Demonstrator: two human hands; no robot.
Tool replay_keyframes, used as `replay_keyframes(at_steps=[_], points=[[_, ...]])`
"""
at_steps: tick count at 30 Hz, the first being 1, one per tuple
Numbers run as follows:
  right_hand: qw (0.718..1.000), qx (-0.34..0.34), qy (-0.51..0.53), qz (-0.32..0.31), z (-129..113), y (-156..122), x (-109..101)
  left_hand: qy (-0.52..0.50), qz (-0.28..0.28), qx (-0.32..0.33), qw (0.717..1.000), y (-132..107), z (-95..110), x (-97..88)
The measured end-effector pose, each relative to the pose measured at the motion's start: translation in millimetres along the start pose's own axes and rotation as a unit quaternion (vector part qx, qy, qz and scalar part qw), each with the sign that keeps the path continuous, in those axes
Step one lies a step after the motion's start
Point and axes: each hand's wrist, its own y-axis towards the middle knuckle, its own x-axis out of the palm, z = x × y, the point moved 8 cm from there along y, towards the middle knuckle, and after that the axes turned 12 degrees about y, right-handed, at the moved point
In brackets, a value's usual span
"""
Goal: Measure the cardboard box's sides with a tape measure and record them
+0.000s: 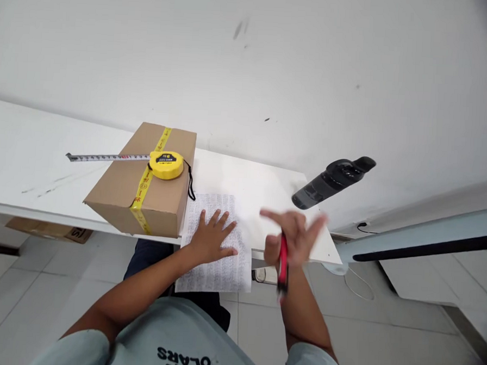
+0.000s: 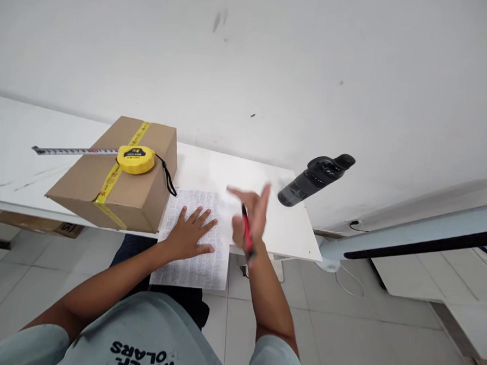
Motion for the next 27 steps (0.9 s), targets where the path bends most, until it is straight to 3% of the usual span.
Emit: replay_keyframes(at_steps=[2,5,8,13,27], points=[[0.988,0.103,0.111,0.005,48,15,15,0.0,0.009,0.022,1.0,-9,2,0.2],[0.926,0.327,0.185,-0.036,130,15,55,-0.001,0.018,0.024,1.0,-16,1,-2.3],[0.904,0.397,0.156,-0.029,168,1,70,-0.005,0.028,0.02,0.999,-18,0,-6.1],[0.91,0.395,0.121,-0.022,173,-13,69,-0.007,0.038,0.017,0.999,-19,0,-9.8],[0.902,0.424,0.072,-0.041,176,-13,73,-0.008,0.041,0.018,0.999,-16,2,-2.5]])
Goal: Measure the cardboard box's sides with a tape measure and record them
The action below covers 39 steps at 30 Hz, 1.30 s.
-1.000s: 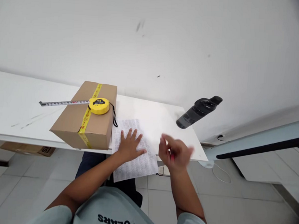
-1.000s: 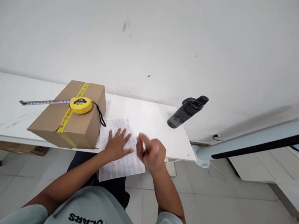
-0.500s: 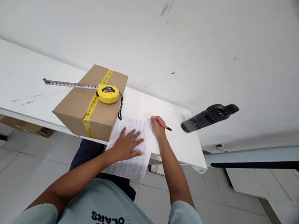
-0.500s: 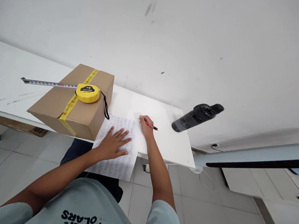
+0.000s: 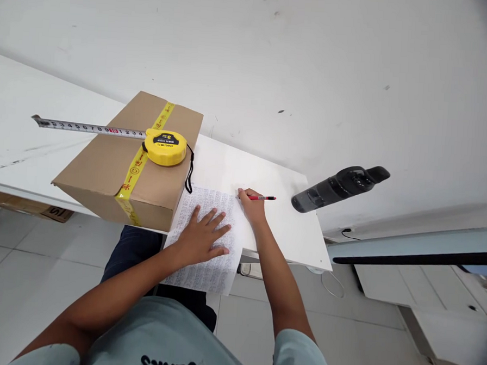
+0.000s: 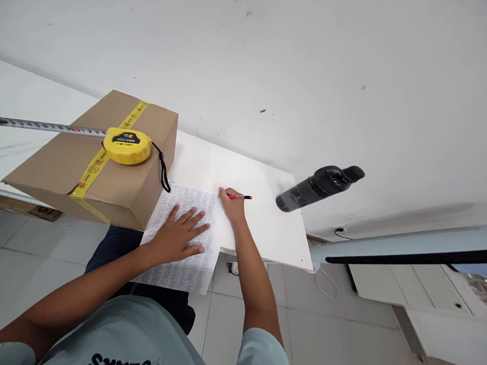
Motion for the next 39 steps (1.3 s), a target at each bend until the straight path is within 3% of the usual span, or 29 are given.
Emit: replay_keyframes(at_steps=[18,39], points=[[1.0,0.011,0.008,0.007,-2.0,-2.9,-2.8,0.003,0.028,-0.006,1.0,-1.2,-1.4,0.8],[1.0,-0.009,0.008,0.013,2.1,-2.0,-5.8,0.019,0.011,-0.007,1.0,-0.5,-1.1,0.1]])
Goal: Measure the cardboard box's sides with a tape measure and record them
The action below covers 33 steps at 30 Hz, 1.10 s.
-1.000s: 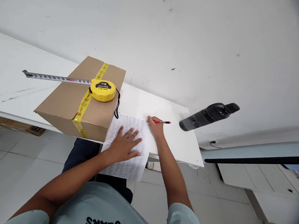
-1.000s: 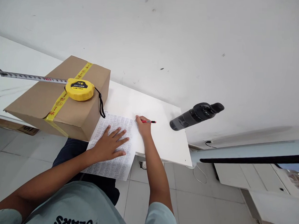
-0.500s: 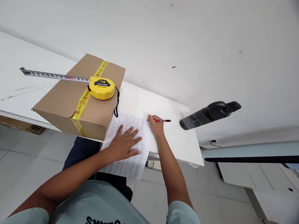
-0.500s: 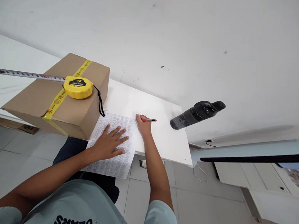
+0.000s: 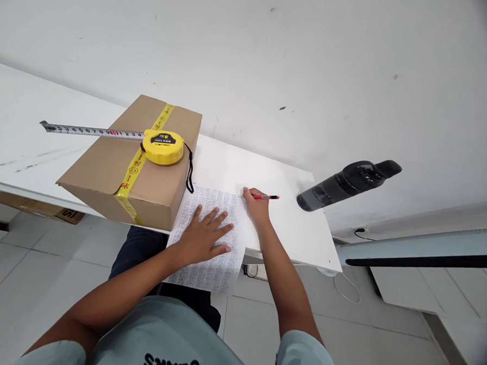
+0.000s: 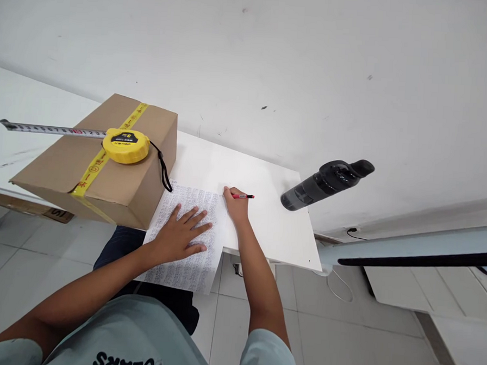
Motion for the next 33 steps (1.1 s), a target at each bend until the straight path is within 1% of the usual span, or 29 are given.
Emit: replay_keyframes(at_steps=[4,8,14,19,28,33], points=[[1.0,-0.002,-0.003,-0.014,-0.4,0.9,0.4,0.001,-0.011,-0.002,1.0,0.4,-0.6,-1.3],[1.0,-0.004,-0.002,-0.008,-0.6,1.0,0.4,-0.002,-0.026,0.002,1.0,0.3,-0.2,-3.0],[1.0,-0.013,-0.006,0.025,-0.1,0.3,-4.6,-0.004,-0.011,0.0,1.0,0.4,-0.3,-4.1],[1.0,-0.001,-0.005,0.015,2.3,1.3,-3.1,-0.009,-0.012,-0.003,1.0,0.3,-0.1,-0.4],[0.999,-0.006,-0.009,0.038,0.0,-0.9,-5.5,-0.02,-0.021,-0.003,1.0,-1.5,0.4,2.9],[0.999,-0.014,-0.011,0.033,1.6,-1.8,-4.7,-0.016,-0.011,-0.004,1.0,-1.2,-0.5,4.8]])
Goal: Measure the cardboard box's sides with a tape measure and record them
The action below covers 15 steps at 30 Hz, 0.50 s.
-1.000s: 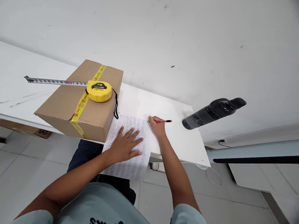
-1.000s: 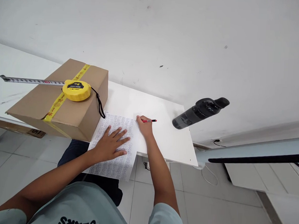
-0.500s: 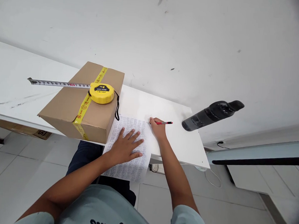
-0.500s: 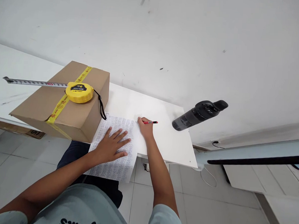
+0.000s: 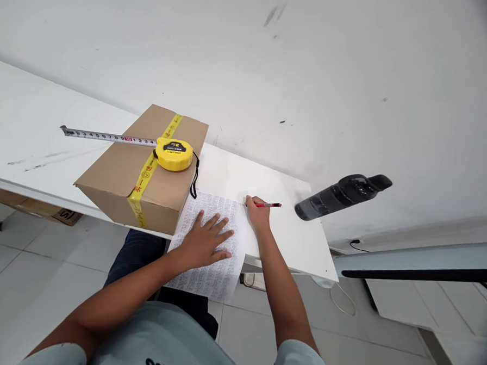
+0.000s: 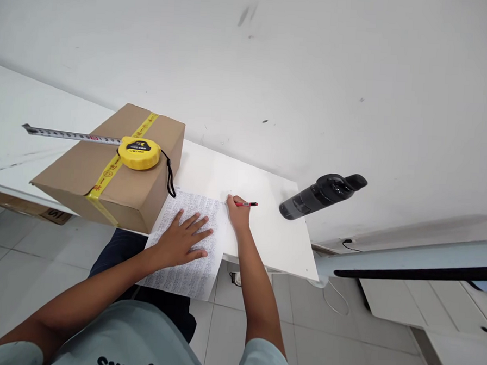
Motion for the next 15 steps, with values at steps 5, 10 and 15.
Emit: replay_keyframes(at_steps=[5,10,15], points=[[1.0,-0.012,-0.005,0.001,1,1,-1,-0.011,0.004,0.001,1.0,-1,0,-6.6],[0.999,-0.028,-0.029,0.022,2,2,-2,-0.035,0.013,-0.001,0.999,1,-2,-9.4],[0.992,-0.06,-0.08,0.074,-5,2,-11,-0.067,0.115,0.036,0.99,-1,4,-45.0]])
